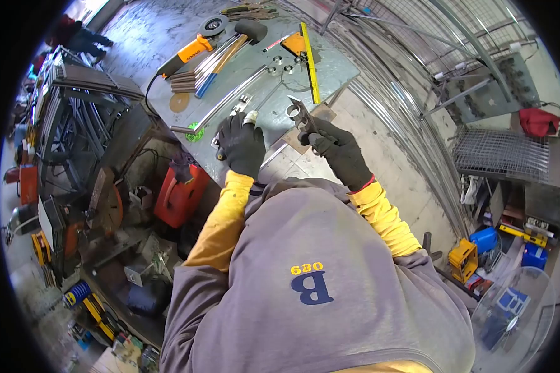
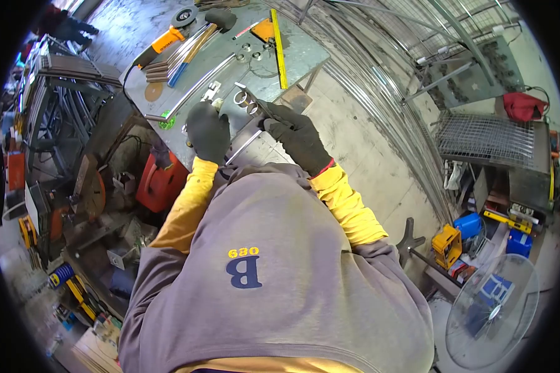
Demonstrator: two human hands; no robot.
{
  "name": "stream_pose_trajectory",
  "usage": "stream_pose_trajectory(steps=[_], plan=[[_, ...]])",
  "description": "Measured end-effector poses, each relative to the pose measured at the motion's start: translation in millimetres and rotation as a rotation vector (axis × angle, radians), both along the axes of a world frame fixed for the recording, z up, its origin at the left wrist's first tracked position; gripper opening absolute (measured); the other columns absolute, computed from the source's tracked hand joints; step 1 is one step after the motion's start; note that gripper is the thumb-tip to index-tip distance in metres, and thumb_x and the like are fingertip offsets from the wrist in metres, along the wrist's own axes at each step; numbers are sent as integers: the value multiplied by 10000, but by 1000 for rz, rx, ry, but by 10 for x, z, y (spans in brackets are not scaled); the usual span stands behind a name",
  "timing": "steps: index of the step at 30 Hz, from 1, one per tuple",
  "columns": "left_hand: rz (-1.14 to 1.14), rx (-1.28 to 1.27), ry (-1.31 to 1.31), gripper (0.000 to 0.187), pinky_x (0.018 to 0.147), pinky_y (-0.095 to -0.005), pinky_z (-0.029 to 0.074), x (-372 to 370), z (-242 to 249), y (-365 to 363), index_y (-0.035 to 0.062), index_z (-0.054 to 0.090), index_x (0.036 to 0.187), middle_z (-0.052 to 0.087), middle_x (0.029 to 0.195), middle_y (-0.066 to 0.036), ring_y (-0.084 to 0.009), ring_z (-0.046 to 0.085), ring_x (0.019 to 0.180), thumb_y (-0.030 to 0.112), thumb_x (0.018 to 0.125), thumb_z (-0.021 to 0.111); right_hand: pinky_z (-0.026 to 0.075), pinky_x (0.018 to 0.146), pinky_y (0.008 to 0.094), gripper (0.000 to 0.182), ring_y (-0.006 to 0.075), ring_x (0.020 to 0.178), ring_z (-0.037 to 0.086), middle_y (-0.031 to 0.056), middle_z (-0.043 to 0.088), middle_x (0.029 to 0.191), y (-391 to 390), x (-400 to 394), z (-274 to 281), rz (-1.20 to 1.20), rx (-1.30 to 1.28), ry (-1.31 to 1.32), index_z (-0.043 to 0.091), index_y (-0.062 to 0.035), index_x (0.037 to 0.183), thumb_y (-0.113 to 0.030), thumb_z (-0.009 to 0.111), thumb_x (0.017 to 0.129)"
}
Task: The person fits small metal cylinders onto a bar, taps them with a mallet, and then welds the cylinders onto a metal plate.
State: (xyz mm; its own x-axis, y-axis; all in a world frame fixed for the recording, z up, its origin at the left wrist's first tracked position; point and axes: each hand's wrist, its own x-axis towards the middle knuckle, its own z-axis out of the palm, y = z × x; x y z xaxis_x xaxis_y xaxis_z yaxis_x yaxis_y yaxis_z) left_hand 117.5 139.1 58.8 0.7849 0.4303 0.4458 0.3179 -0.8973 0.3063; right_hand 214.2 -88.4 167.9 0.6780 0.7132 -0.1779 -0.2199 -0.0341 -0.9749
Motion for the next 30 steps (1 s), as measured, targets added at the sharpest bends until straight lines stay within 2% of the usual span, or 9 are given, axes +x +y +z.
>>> stream_pose_trajectory(steps=[3, 5, 11, 13, 18, 20, 26, 29, 30], plan=[[-23, -189, -120, 402, 1088, -506, 479, -49, 349, -73, 81, 730, 1282, 696, 1332, -177, -369, 633, 1268, 183, 894, 744, 489, 866, 256, 405, 82, 947, 570, 0, 667, 1114, 46, -30, 94, -25, -80, -79, 681, -72, 1453, -64, 657, 1048], [-130, -860, -129, 357, 1002, -443, 542, -70, 639, -104, 49, 730, 1272, 742, 1212, -190, -358, 702, 1143, 158, 932, 732, 481, 825, 244, 398, 74, 927, 560, 7, 650, 1063, 92, -57, 76, -83, -71, -283, 688, -68, 1444, -79, 674, 1046], [-154, -861, -36, 335, 914, -405, 569, -148, 1032, -24, 46, 748, 1255, 775, 1142, -180, -324, 746, 1045, 190, 953, 732, 494, 703, 246, 384, 70, 825, 584, 12, 683, 1070, 217, -115, 104, -96, -205, -348, 709, -116, 1432, -155, 709, 1049], [-238, -743, -195, 260, 650, -325, 522, -157, 1010, -2, 35, 730, 1197, 707, 813, -53, -127, 651, 688, 168, 974, 711, 485, 680, 246, 383, 71, 792, 563, 2, 672, 1049, 257, -115, 86, -74, -249, -431, 713, -130, 1431, -168, 710, 1049], [-219, -727, -150, 256, 636, -318, 504, -226, 1040, 79, 24, 732, 1196, 695, 823, -35, -111, 629, 698, 162, 985, 692, 494, 712, 283, 378, 104, 797, 585, 58, 680, 912, 352, -138, 172, -55, -293, -492, 717, -121, 1412, -137, 688, 1035], [-141, -995, 55, 309, 798, -373, 558, -249, 1083, 109, 21, 754, 1214, 766, 985, -155, -241, 724, 871, 214, 977, 709, 496, 720, 285, 379, 102, 813, 598, 52, 718, 946, 370, -160, 288, 6, -398, -321, 718, -84, 1401, -218, 680, 1048], [-158, -1195, -22, 272, 662, -338, 508, -236, 724, 64, -20, 739, 1124, 731, 853, -116, -167, 668, 753, 219, 1014, 672, 503, 704, 261, 448, 85, 851, 646, 1, 732, 992, 294, -232, 250, 107, -342, 125, 669, -20, 1438, -206, 691, 1031], [-234, -1328, -173, 250, 673, -342, 523, -115, 526, 36, -15, 737, 1128, 738, 940, -132, -154, 675, 794, 201, 1041, 648, 505, 741, 246, 453, 88, 849, 651, 12, 733, 965, 316, -296, 59, 163, -215, 350, 690, -32, 1416, -213, 715, 1002], [-475, -1229, -189, 360, 873, -289, 580, -37, 463, 117, -54, 654, 1306, 742, 1151, -117, -135, 711, 1024, 235, 1103, 579, 508, 755, 256, 395, 90, 832, 642, 11, 731, 973, 371, -334, 30, 149, -245, 354, 712, -34, 1356, -221, 708, 1007]])
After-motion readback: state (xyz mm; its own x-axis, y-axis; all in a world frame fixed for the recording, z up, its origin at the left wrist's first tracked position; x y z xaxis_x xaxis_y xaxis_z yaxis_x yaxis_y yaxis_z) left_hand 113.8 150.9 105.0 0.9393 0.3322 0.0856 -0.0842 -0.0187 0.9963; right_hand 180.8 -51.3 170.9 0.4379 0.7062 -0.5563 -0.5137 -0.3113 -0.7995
